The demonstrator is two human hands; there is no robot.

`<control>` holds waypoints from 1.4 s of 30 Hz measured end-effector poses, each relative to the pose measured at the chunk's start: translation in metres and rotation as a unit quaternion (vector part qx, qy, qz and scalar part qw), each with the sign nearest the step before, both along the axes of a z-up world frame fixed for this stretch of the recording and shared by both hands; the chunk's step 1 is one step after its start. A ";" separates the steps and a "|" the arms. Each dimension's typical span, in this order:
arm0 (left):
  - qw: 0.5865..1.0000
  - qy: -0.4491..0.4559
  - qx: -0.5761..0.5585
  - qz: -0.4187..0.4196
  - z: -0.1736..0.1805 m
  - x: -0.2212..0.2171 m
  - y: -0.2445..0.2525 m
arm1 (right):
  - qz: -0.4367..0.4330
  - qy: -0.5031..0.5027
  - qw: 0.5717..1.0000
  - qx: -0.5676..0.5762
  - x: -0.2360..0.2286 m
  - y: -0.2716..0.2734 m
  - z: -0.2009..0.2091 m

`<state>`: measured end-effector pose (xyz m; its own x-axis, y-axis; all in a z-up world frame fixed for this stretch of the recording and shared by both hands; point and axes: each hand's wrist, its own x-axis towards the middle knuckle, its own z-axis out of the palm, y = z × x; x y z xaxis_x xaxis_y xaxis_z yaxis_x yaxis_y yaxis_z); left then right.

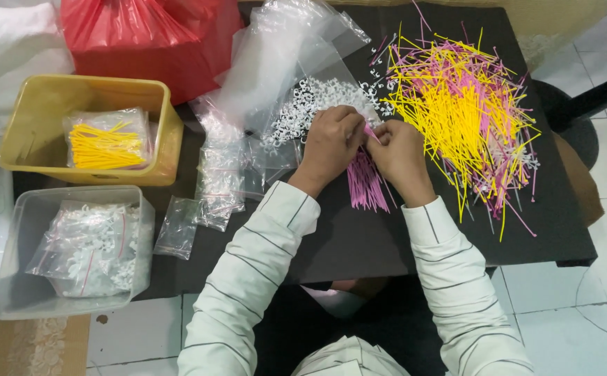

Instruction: Sorting and packaging small colorful plastic ribbons into individual plastic bags.

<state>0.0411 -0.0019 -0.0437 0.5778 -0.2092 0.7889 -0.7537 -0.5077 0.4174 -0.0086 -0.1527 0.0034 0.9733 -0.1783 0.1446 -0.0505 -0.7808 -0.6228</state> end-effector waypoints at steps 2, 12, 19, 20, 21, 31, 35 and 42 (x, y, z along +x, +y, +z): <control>1.000 0.002 0.000 0.000 -0.004 0.002 -0.001 | 0.012 -0.031 0.999 0.024 0.009 0.001 -0.011; 1.000 0.008 -0.022 0.015 -0.016 0.012 -0.003 | 0.116 -0.170 0.978 -0.036 -0.028 -0.016 -0.004; 0.999 0.020 -0.049 0.012 -0.005 0.007 -0.003 | 0.164 -0.104 0.977 -0.087 -0.027 -0.010 -0.011; 0.998 0.016 -0.054 0.021 -0.004 0.007 -0.003 | 0.173 -0.097 0.974 -0.107 -0.023 -0.010 -0.014; 0.998 0.014 -0.061 0.030 -0.005 0.007 -0.002 | 0.184 -0.088 0.971 -0.127 -0.020 -0.010 -0.017; 0.997 0.020 -0.075 0.023 -0.004 0.007 -0.001 | 0.212 -0.091 0.949 -0.215 -0.011 -0.011 -0.028; 0.997 0.021 -0.065 0.021 -0.002 0.006 0.000 | 0.178 -0.043 0.965 -0.188 -0.036 -0.015 -0.014; 0.997 0.032 -0.065 0.015 -0.005 0.004 -0.005 | -0.024 0.041 0.981 -0.187 -0.091 -0.018 -0.010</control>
<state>0.0455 -0.0066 -0.0482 0.6317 -0.0902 0.7700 -0.7091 -0.4686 0.5269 -0.1000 -0.1705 -0.0061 0.9762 -0.1735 0.1303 -0.1308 -0.9496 -0.2850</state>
